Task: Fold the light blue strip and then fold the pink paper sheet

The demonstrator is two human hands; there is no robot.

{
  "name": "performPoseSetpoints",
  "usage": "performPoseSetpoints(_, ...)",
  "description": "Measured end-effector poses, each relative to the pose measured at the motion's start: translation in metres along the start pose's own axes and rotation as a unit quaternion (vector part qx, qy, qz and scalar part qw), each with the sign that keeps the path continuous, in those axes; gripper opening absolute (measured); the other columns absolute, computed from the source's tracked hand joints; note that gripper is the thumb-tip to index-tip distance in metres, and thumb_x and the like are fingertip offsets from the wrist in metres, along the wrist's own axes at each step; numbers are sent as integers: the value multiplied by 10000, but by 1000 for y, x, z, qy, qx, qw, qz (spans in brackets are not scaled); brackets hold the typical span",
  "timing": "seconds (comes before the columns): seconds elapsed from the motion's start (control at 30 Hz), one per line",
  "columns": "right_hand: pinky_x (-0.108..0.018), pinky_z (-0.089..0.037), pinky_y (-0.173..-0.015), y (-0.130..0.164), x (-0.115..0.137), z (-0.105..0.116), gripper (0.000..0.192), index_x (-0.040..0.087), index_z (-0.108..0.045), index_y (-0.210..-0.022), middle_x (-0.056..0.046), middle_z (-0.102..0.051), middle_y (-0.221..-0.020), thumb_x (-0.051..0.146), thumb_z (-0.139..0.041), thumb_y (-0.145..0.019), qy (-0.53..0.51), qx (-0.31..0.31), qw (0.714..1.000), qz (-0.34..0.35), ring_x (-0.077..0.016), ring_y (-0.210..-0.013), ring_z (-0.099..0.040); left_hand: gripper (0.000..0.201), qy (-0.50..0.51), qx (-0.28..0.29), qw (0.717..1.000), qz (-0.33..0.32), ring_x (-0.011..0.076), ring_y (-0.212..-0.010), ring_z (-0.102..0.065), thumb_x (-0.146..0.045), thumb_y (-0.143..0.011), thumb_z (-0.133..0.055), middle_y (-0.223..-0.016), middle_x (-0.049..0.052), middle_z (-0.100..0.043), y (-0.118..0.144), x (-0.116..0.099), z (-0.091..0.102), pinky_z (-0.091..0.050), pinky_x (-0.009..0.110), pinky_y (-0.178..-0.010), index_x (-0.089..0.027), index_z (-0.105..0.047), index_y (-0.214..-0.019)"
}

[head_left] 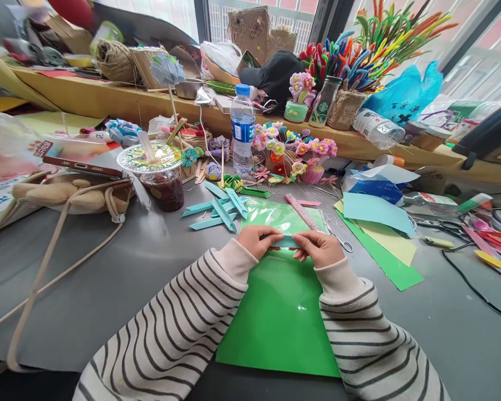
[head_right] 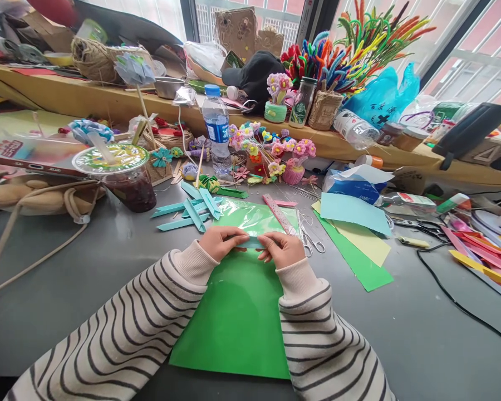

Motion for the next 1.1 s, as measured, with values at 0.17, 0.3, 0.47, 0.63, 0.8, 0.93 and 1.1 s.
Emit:
performPoseSetpoints(0.17, -232, -451, -400, -2, -2, 2, 267, 143, -604, -680, -5, -589, -441, 401, -579, -615, -10, 21, 1000, -16, -131, -396, -551, 212, 13, -39, 998, 44, 116, -478, -562, -315, -559, -632, -498, -11, -559, 0, 5, 8, -483, 215, -499, -115, -611, -624)
performPoseSetpoints(0.3, -210, -423, -374, -3, 1, 11, 232, 146, -609, -640, 16, -562, -411, 370, -616, -585, -14, -20, 1000, 1, -101, -357, -513, 214, 30, -46, 998, 37, 101, -443, -555, -313, -556, -641, -470, -17, -547, 0, 3, 10, -439, 176, -418, -111, -599, -613)
performPoseSetpoints(0.47, -205, -444, -397, -2, 5, 9, 190, 153, -633, -680, 19, -574, -454, 315, -631, -580, -61, -27, 998, 16, -100, -405, -540, 262, 80, -4, 995, 52, 104, -433, -561, -330, -586, -622, -474, -7, -571, 1, 2, 3, -443, 182, -412, -100, -582, -703)
performPoseSetpoints(0.63, -215, -466, -434, 0, 9, 1, 142, 172, -645, -698, 18, -592, -508, 266, -628, -593, -68, 2, 997, 30, -103, -450, -558, 349, 119, 49, 988, 81, 100, -418, -560, -440, -626, -556, -528, 28, -614, 3, 5, -7, -437, 180, -397, -97, -572, -693)
performPoseSetpoints(0.8, -213, -480, -457, 0, 10, 1, 133, 176, -645, -703, 19, -595, -527, 259, -620, -602, -67, -3, 997, 43, -98, -464, -565, 368, 146, 30, 982, 115, 112, -457, -580, -427, -571, -610, -519, 27, -618, 2, 11, -4, -467, 195, -453, -92, -585, -720)
performPoseSetpoints(0.93, -219, -488, -459, 0, 9, -1, 189, 164, -630, -721, -3, -614, -613, 279, -642, -571, -47, 0, 998, 46, -104, -499, -564, 370, 147, 30, 982, 112, 122, -503, -594, -375, -543, -648, -537, 31, -623, 3, 10, -3, -484, 209, -504, -82, -597, -762)
performPoseSetpoints(1.1, -228, -479, -437, -1, 7, -2, 240, 151, -620, -734, -22, -622, -639, 327, -632, -572, 5, 6, 999, 32, -89, -422, -532, 346, 113, 39, 990, 77, 124, -514, -595, -336, -550, -650, -549, 29, -621, 3, 6, -5, -492, 219, -523, -78, -605, -776)
Point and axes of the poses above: each hand's wrist, its own y-axis away from the middle knuckle, its own z-axis out of the back of the hand, x = y × z, the point moved 9 cm from there along -y, towards the middle knuckle
